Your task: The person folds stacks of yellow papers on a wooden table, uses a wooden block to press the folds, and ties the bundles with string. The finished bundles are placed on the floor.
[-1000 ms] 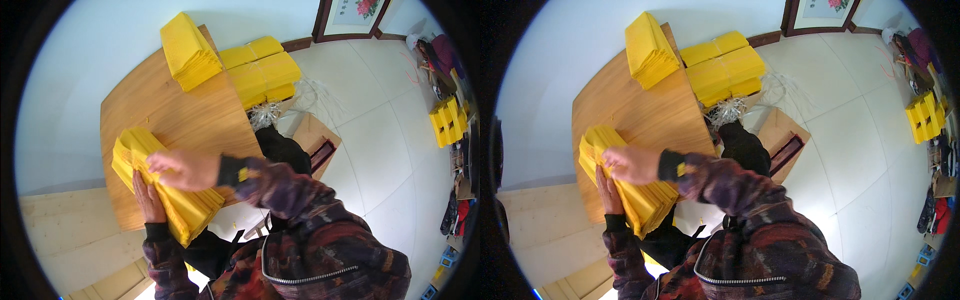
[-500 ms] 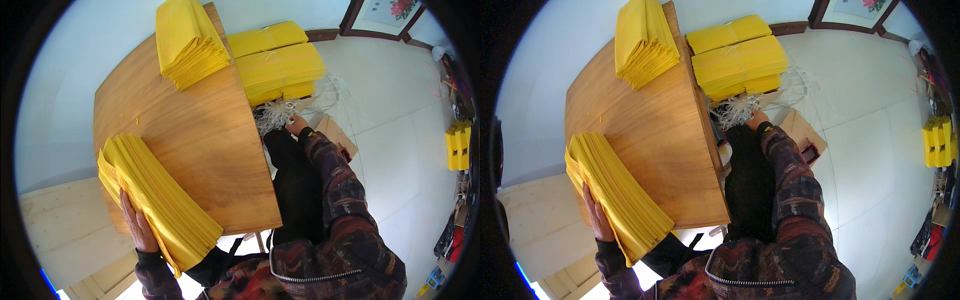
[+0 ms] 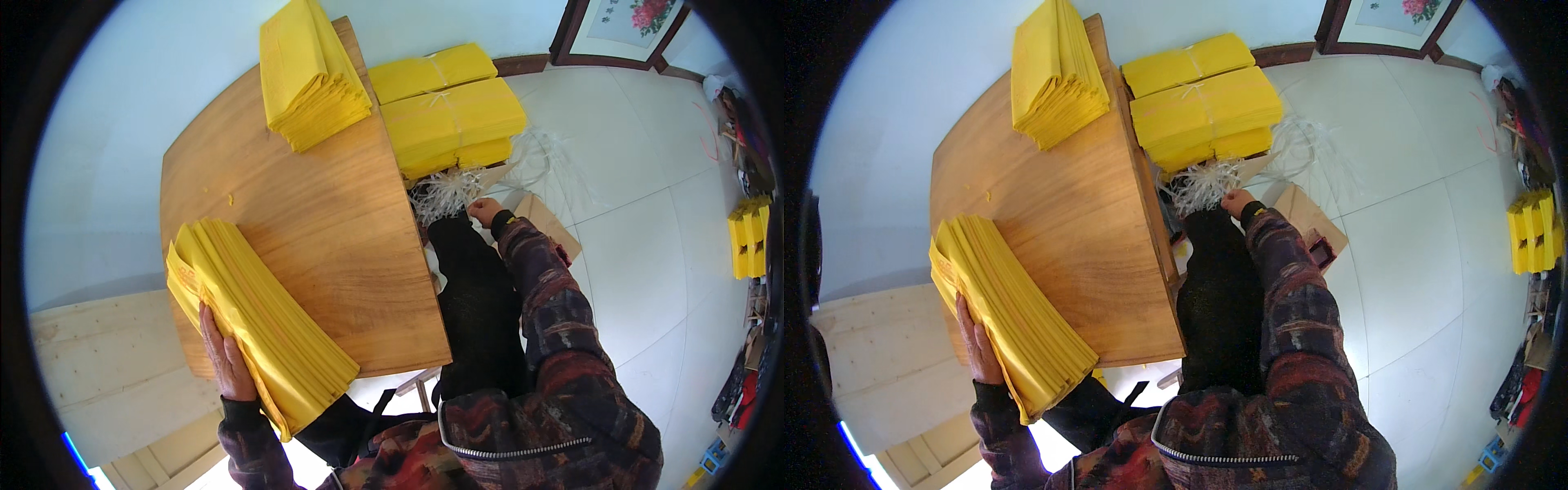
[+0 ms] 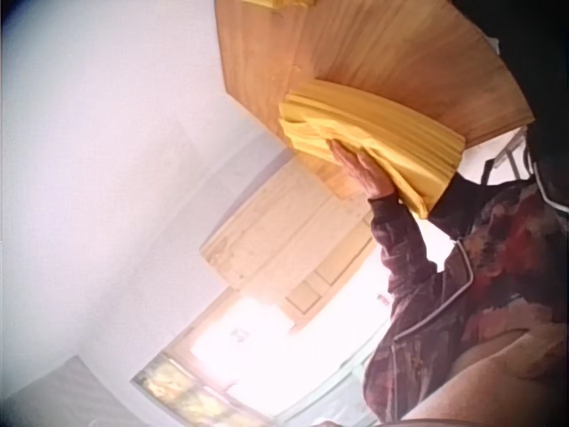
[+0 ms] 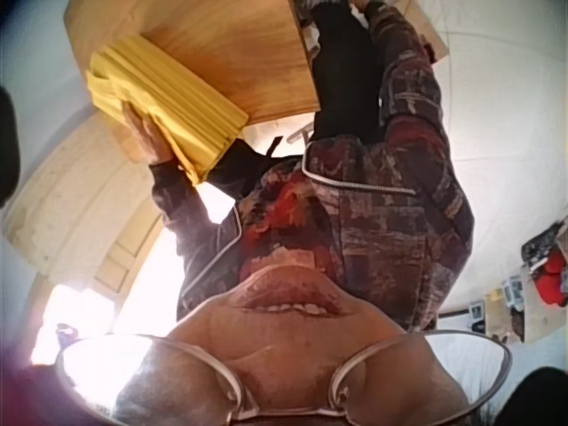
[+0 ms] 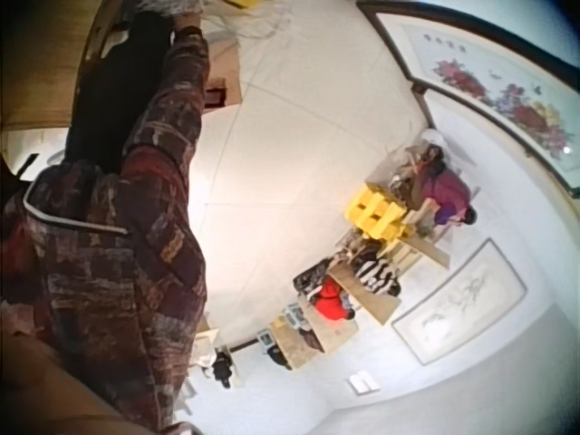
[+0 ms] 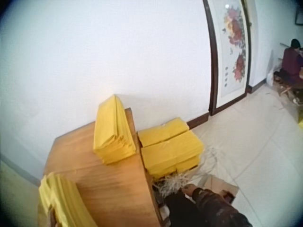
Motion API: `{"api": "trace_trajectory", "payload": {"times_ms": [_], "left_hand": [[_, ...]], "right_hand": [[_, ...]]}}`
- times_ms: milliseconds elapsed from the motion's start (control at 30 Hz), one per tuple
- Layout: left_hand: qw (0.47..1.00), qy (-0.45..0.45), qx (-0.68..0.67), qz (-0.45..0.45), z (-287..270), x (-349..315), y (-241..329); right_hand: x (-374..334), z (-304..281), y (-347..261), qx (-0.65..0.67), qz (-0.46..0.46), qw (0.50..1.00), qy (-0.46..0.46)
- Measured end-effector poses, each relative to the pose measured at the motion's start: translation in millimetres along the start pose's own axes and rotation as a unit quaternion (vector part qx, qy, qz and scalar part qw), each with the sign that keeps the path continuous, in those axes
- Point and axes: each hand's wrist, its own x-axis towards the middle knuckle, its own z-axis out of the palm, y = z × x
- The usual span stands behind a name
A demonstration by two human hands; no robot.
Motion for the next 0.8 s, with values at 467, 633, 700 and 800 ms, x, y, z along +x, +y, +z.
{"api": "trace_trajectory", "payload": {"times_ms": [467, 633, 700, 800], "left_hand": [[1.0, 0.001, 0.005, -0.007, 2, 1, 2], [0.999, 0.005, 0.048, 0.025, -2, -2, -12], [0.999, 0.01, 0.035, 0.028, -1, -3, -19], [0.999, 0.015, -0.015, 0.04, -10, -2, -25]], "right_hand": [[-2, -8, -33, -0.063, -0.059, 0.992, 0.087], [-63, -52, -97, 0.126, -0.131, 0.982, 0.054], [-99, -72, -126, 0.156, -0.174, 0.972, 0.032], [-153, -99, -174, 0.164, -0.244, 0.956, -0.016]]}}
